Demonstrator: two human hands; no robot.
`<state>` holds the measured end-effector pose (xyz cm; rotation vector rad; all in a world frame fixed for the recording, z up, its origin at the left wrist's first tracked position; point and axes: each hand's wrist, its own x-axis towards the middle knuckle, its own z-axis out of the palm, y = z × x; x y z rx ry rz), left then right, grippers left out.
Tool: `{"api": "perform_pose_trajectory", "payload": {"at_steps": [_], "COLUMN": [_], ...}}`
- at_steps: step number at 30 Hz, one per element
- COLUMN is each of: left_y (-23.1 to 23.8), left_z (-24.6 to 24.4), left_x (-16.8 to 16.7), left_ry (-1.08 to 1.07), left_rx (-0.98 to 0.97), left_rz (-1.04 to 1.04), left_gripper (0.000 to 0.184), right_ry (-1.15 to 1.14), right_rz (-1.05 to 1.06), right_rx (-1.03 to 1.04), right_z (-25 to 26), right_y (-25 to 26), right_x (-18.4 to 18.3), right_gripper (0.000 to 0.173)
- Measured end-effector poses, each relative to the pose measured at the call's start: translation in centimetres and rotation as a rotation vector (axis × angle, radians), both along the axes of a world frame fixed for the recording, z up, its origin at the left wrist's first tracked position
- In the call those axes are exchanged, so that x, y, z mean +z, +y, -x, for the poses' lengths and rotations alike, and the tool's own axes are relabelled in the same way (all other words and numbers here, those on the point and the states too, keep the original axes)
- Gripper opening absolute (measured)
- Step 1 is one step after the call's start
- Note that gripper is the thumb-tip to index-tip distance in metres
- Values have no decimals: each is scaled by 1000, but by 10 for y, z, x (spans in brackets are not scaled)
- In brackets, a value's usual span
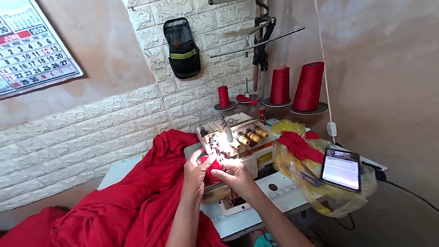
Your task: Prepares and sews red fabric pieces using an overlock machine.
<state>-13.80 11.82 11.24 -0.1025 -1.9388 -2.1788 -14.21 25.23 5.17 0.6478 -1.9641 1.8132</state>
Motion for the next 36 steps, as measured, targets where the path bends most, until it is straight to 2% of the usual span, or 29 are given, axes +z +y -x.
{"api": "perform_pose_trajectory", "payload": {"at_steps": [3, 6, 7, 8, 10, 11, 14, 16, 18, 21, 26, 30, 31, 33, 35, 36], "left_y": [-17, -36, -42, -48, -57, -60, -66, -69, -69, -68, -70, -73, -73, -67, -56, -52], "left_z": [0, 0, 0, 0, -2, -3, -1, 3, 3, 2, 9, 3, 1, -5, -12, -16], "left_x": [8, 12, 14, 15, 16, 17, 15, 13, 15, 23, 19, 12, 12, 16, 18, 18], "left_ry": [13, 103, 117, 131, 153, 160, 199, 249, 280, 243, 307, 474, 536, 636, 699, 690], "left_rx": [-2, 68, 93, 97, 25, -30, -146, -202, -283, -371, -376, -190, -148, -154, -153, -115], "left_rz": [158, 322, 367, 397, 452, 503, 820, 1059, 1190, 1248, 1319, 1194, 1125, 993, 987, 1041], "left_gripper": [43, 27, 18, 14, 19, 21, 22, 21, 21, 20, 23, 23, 22, 20, 22, 26], "right_ry": [53, -100, -143, -163, -145, -124, -64, -44, -45, -47, -40, -28, -10, 38, 17, 4], "right_rz": [139, 353, 403, 423, 430, 432, 429, 416, 410, 404, 402, 350, 265, -49, -289, -318], "right_rx": [119, 274, 306, 319, 303, 280, 211, 183, 162, 171, 217, 224, 216, 185, 189, 203], "right_z": [-7, -16, -16, -16, -14, -14, -12, -11, -11, -12, -14, -14, -12, -8, -8, -10], "right_y": [2, 5, 7, 8, 11, 11, 12, 12, 12, 12, 13, 14, 14, 10, 0, -5], "right_x": [10, 20, 21, 21, 20, 18, 15, 14, 14, 15, 17, 20, 20, 19, 19, 20], "right_gripper": [17, 6, 7, 17, 34, 36, 23, 20, 21, 22, 23, 25, 27, 25, 22, 25]}}
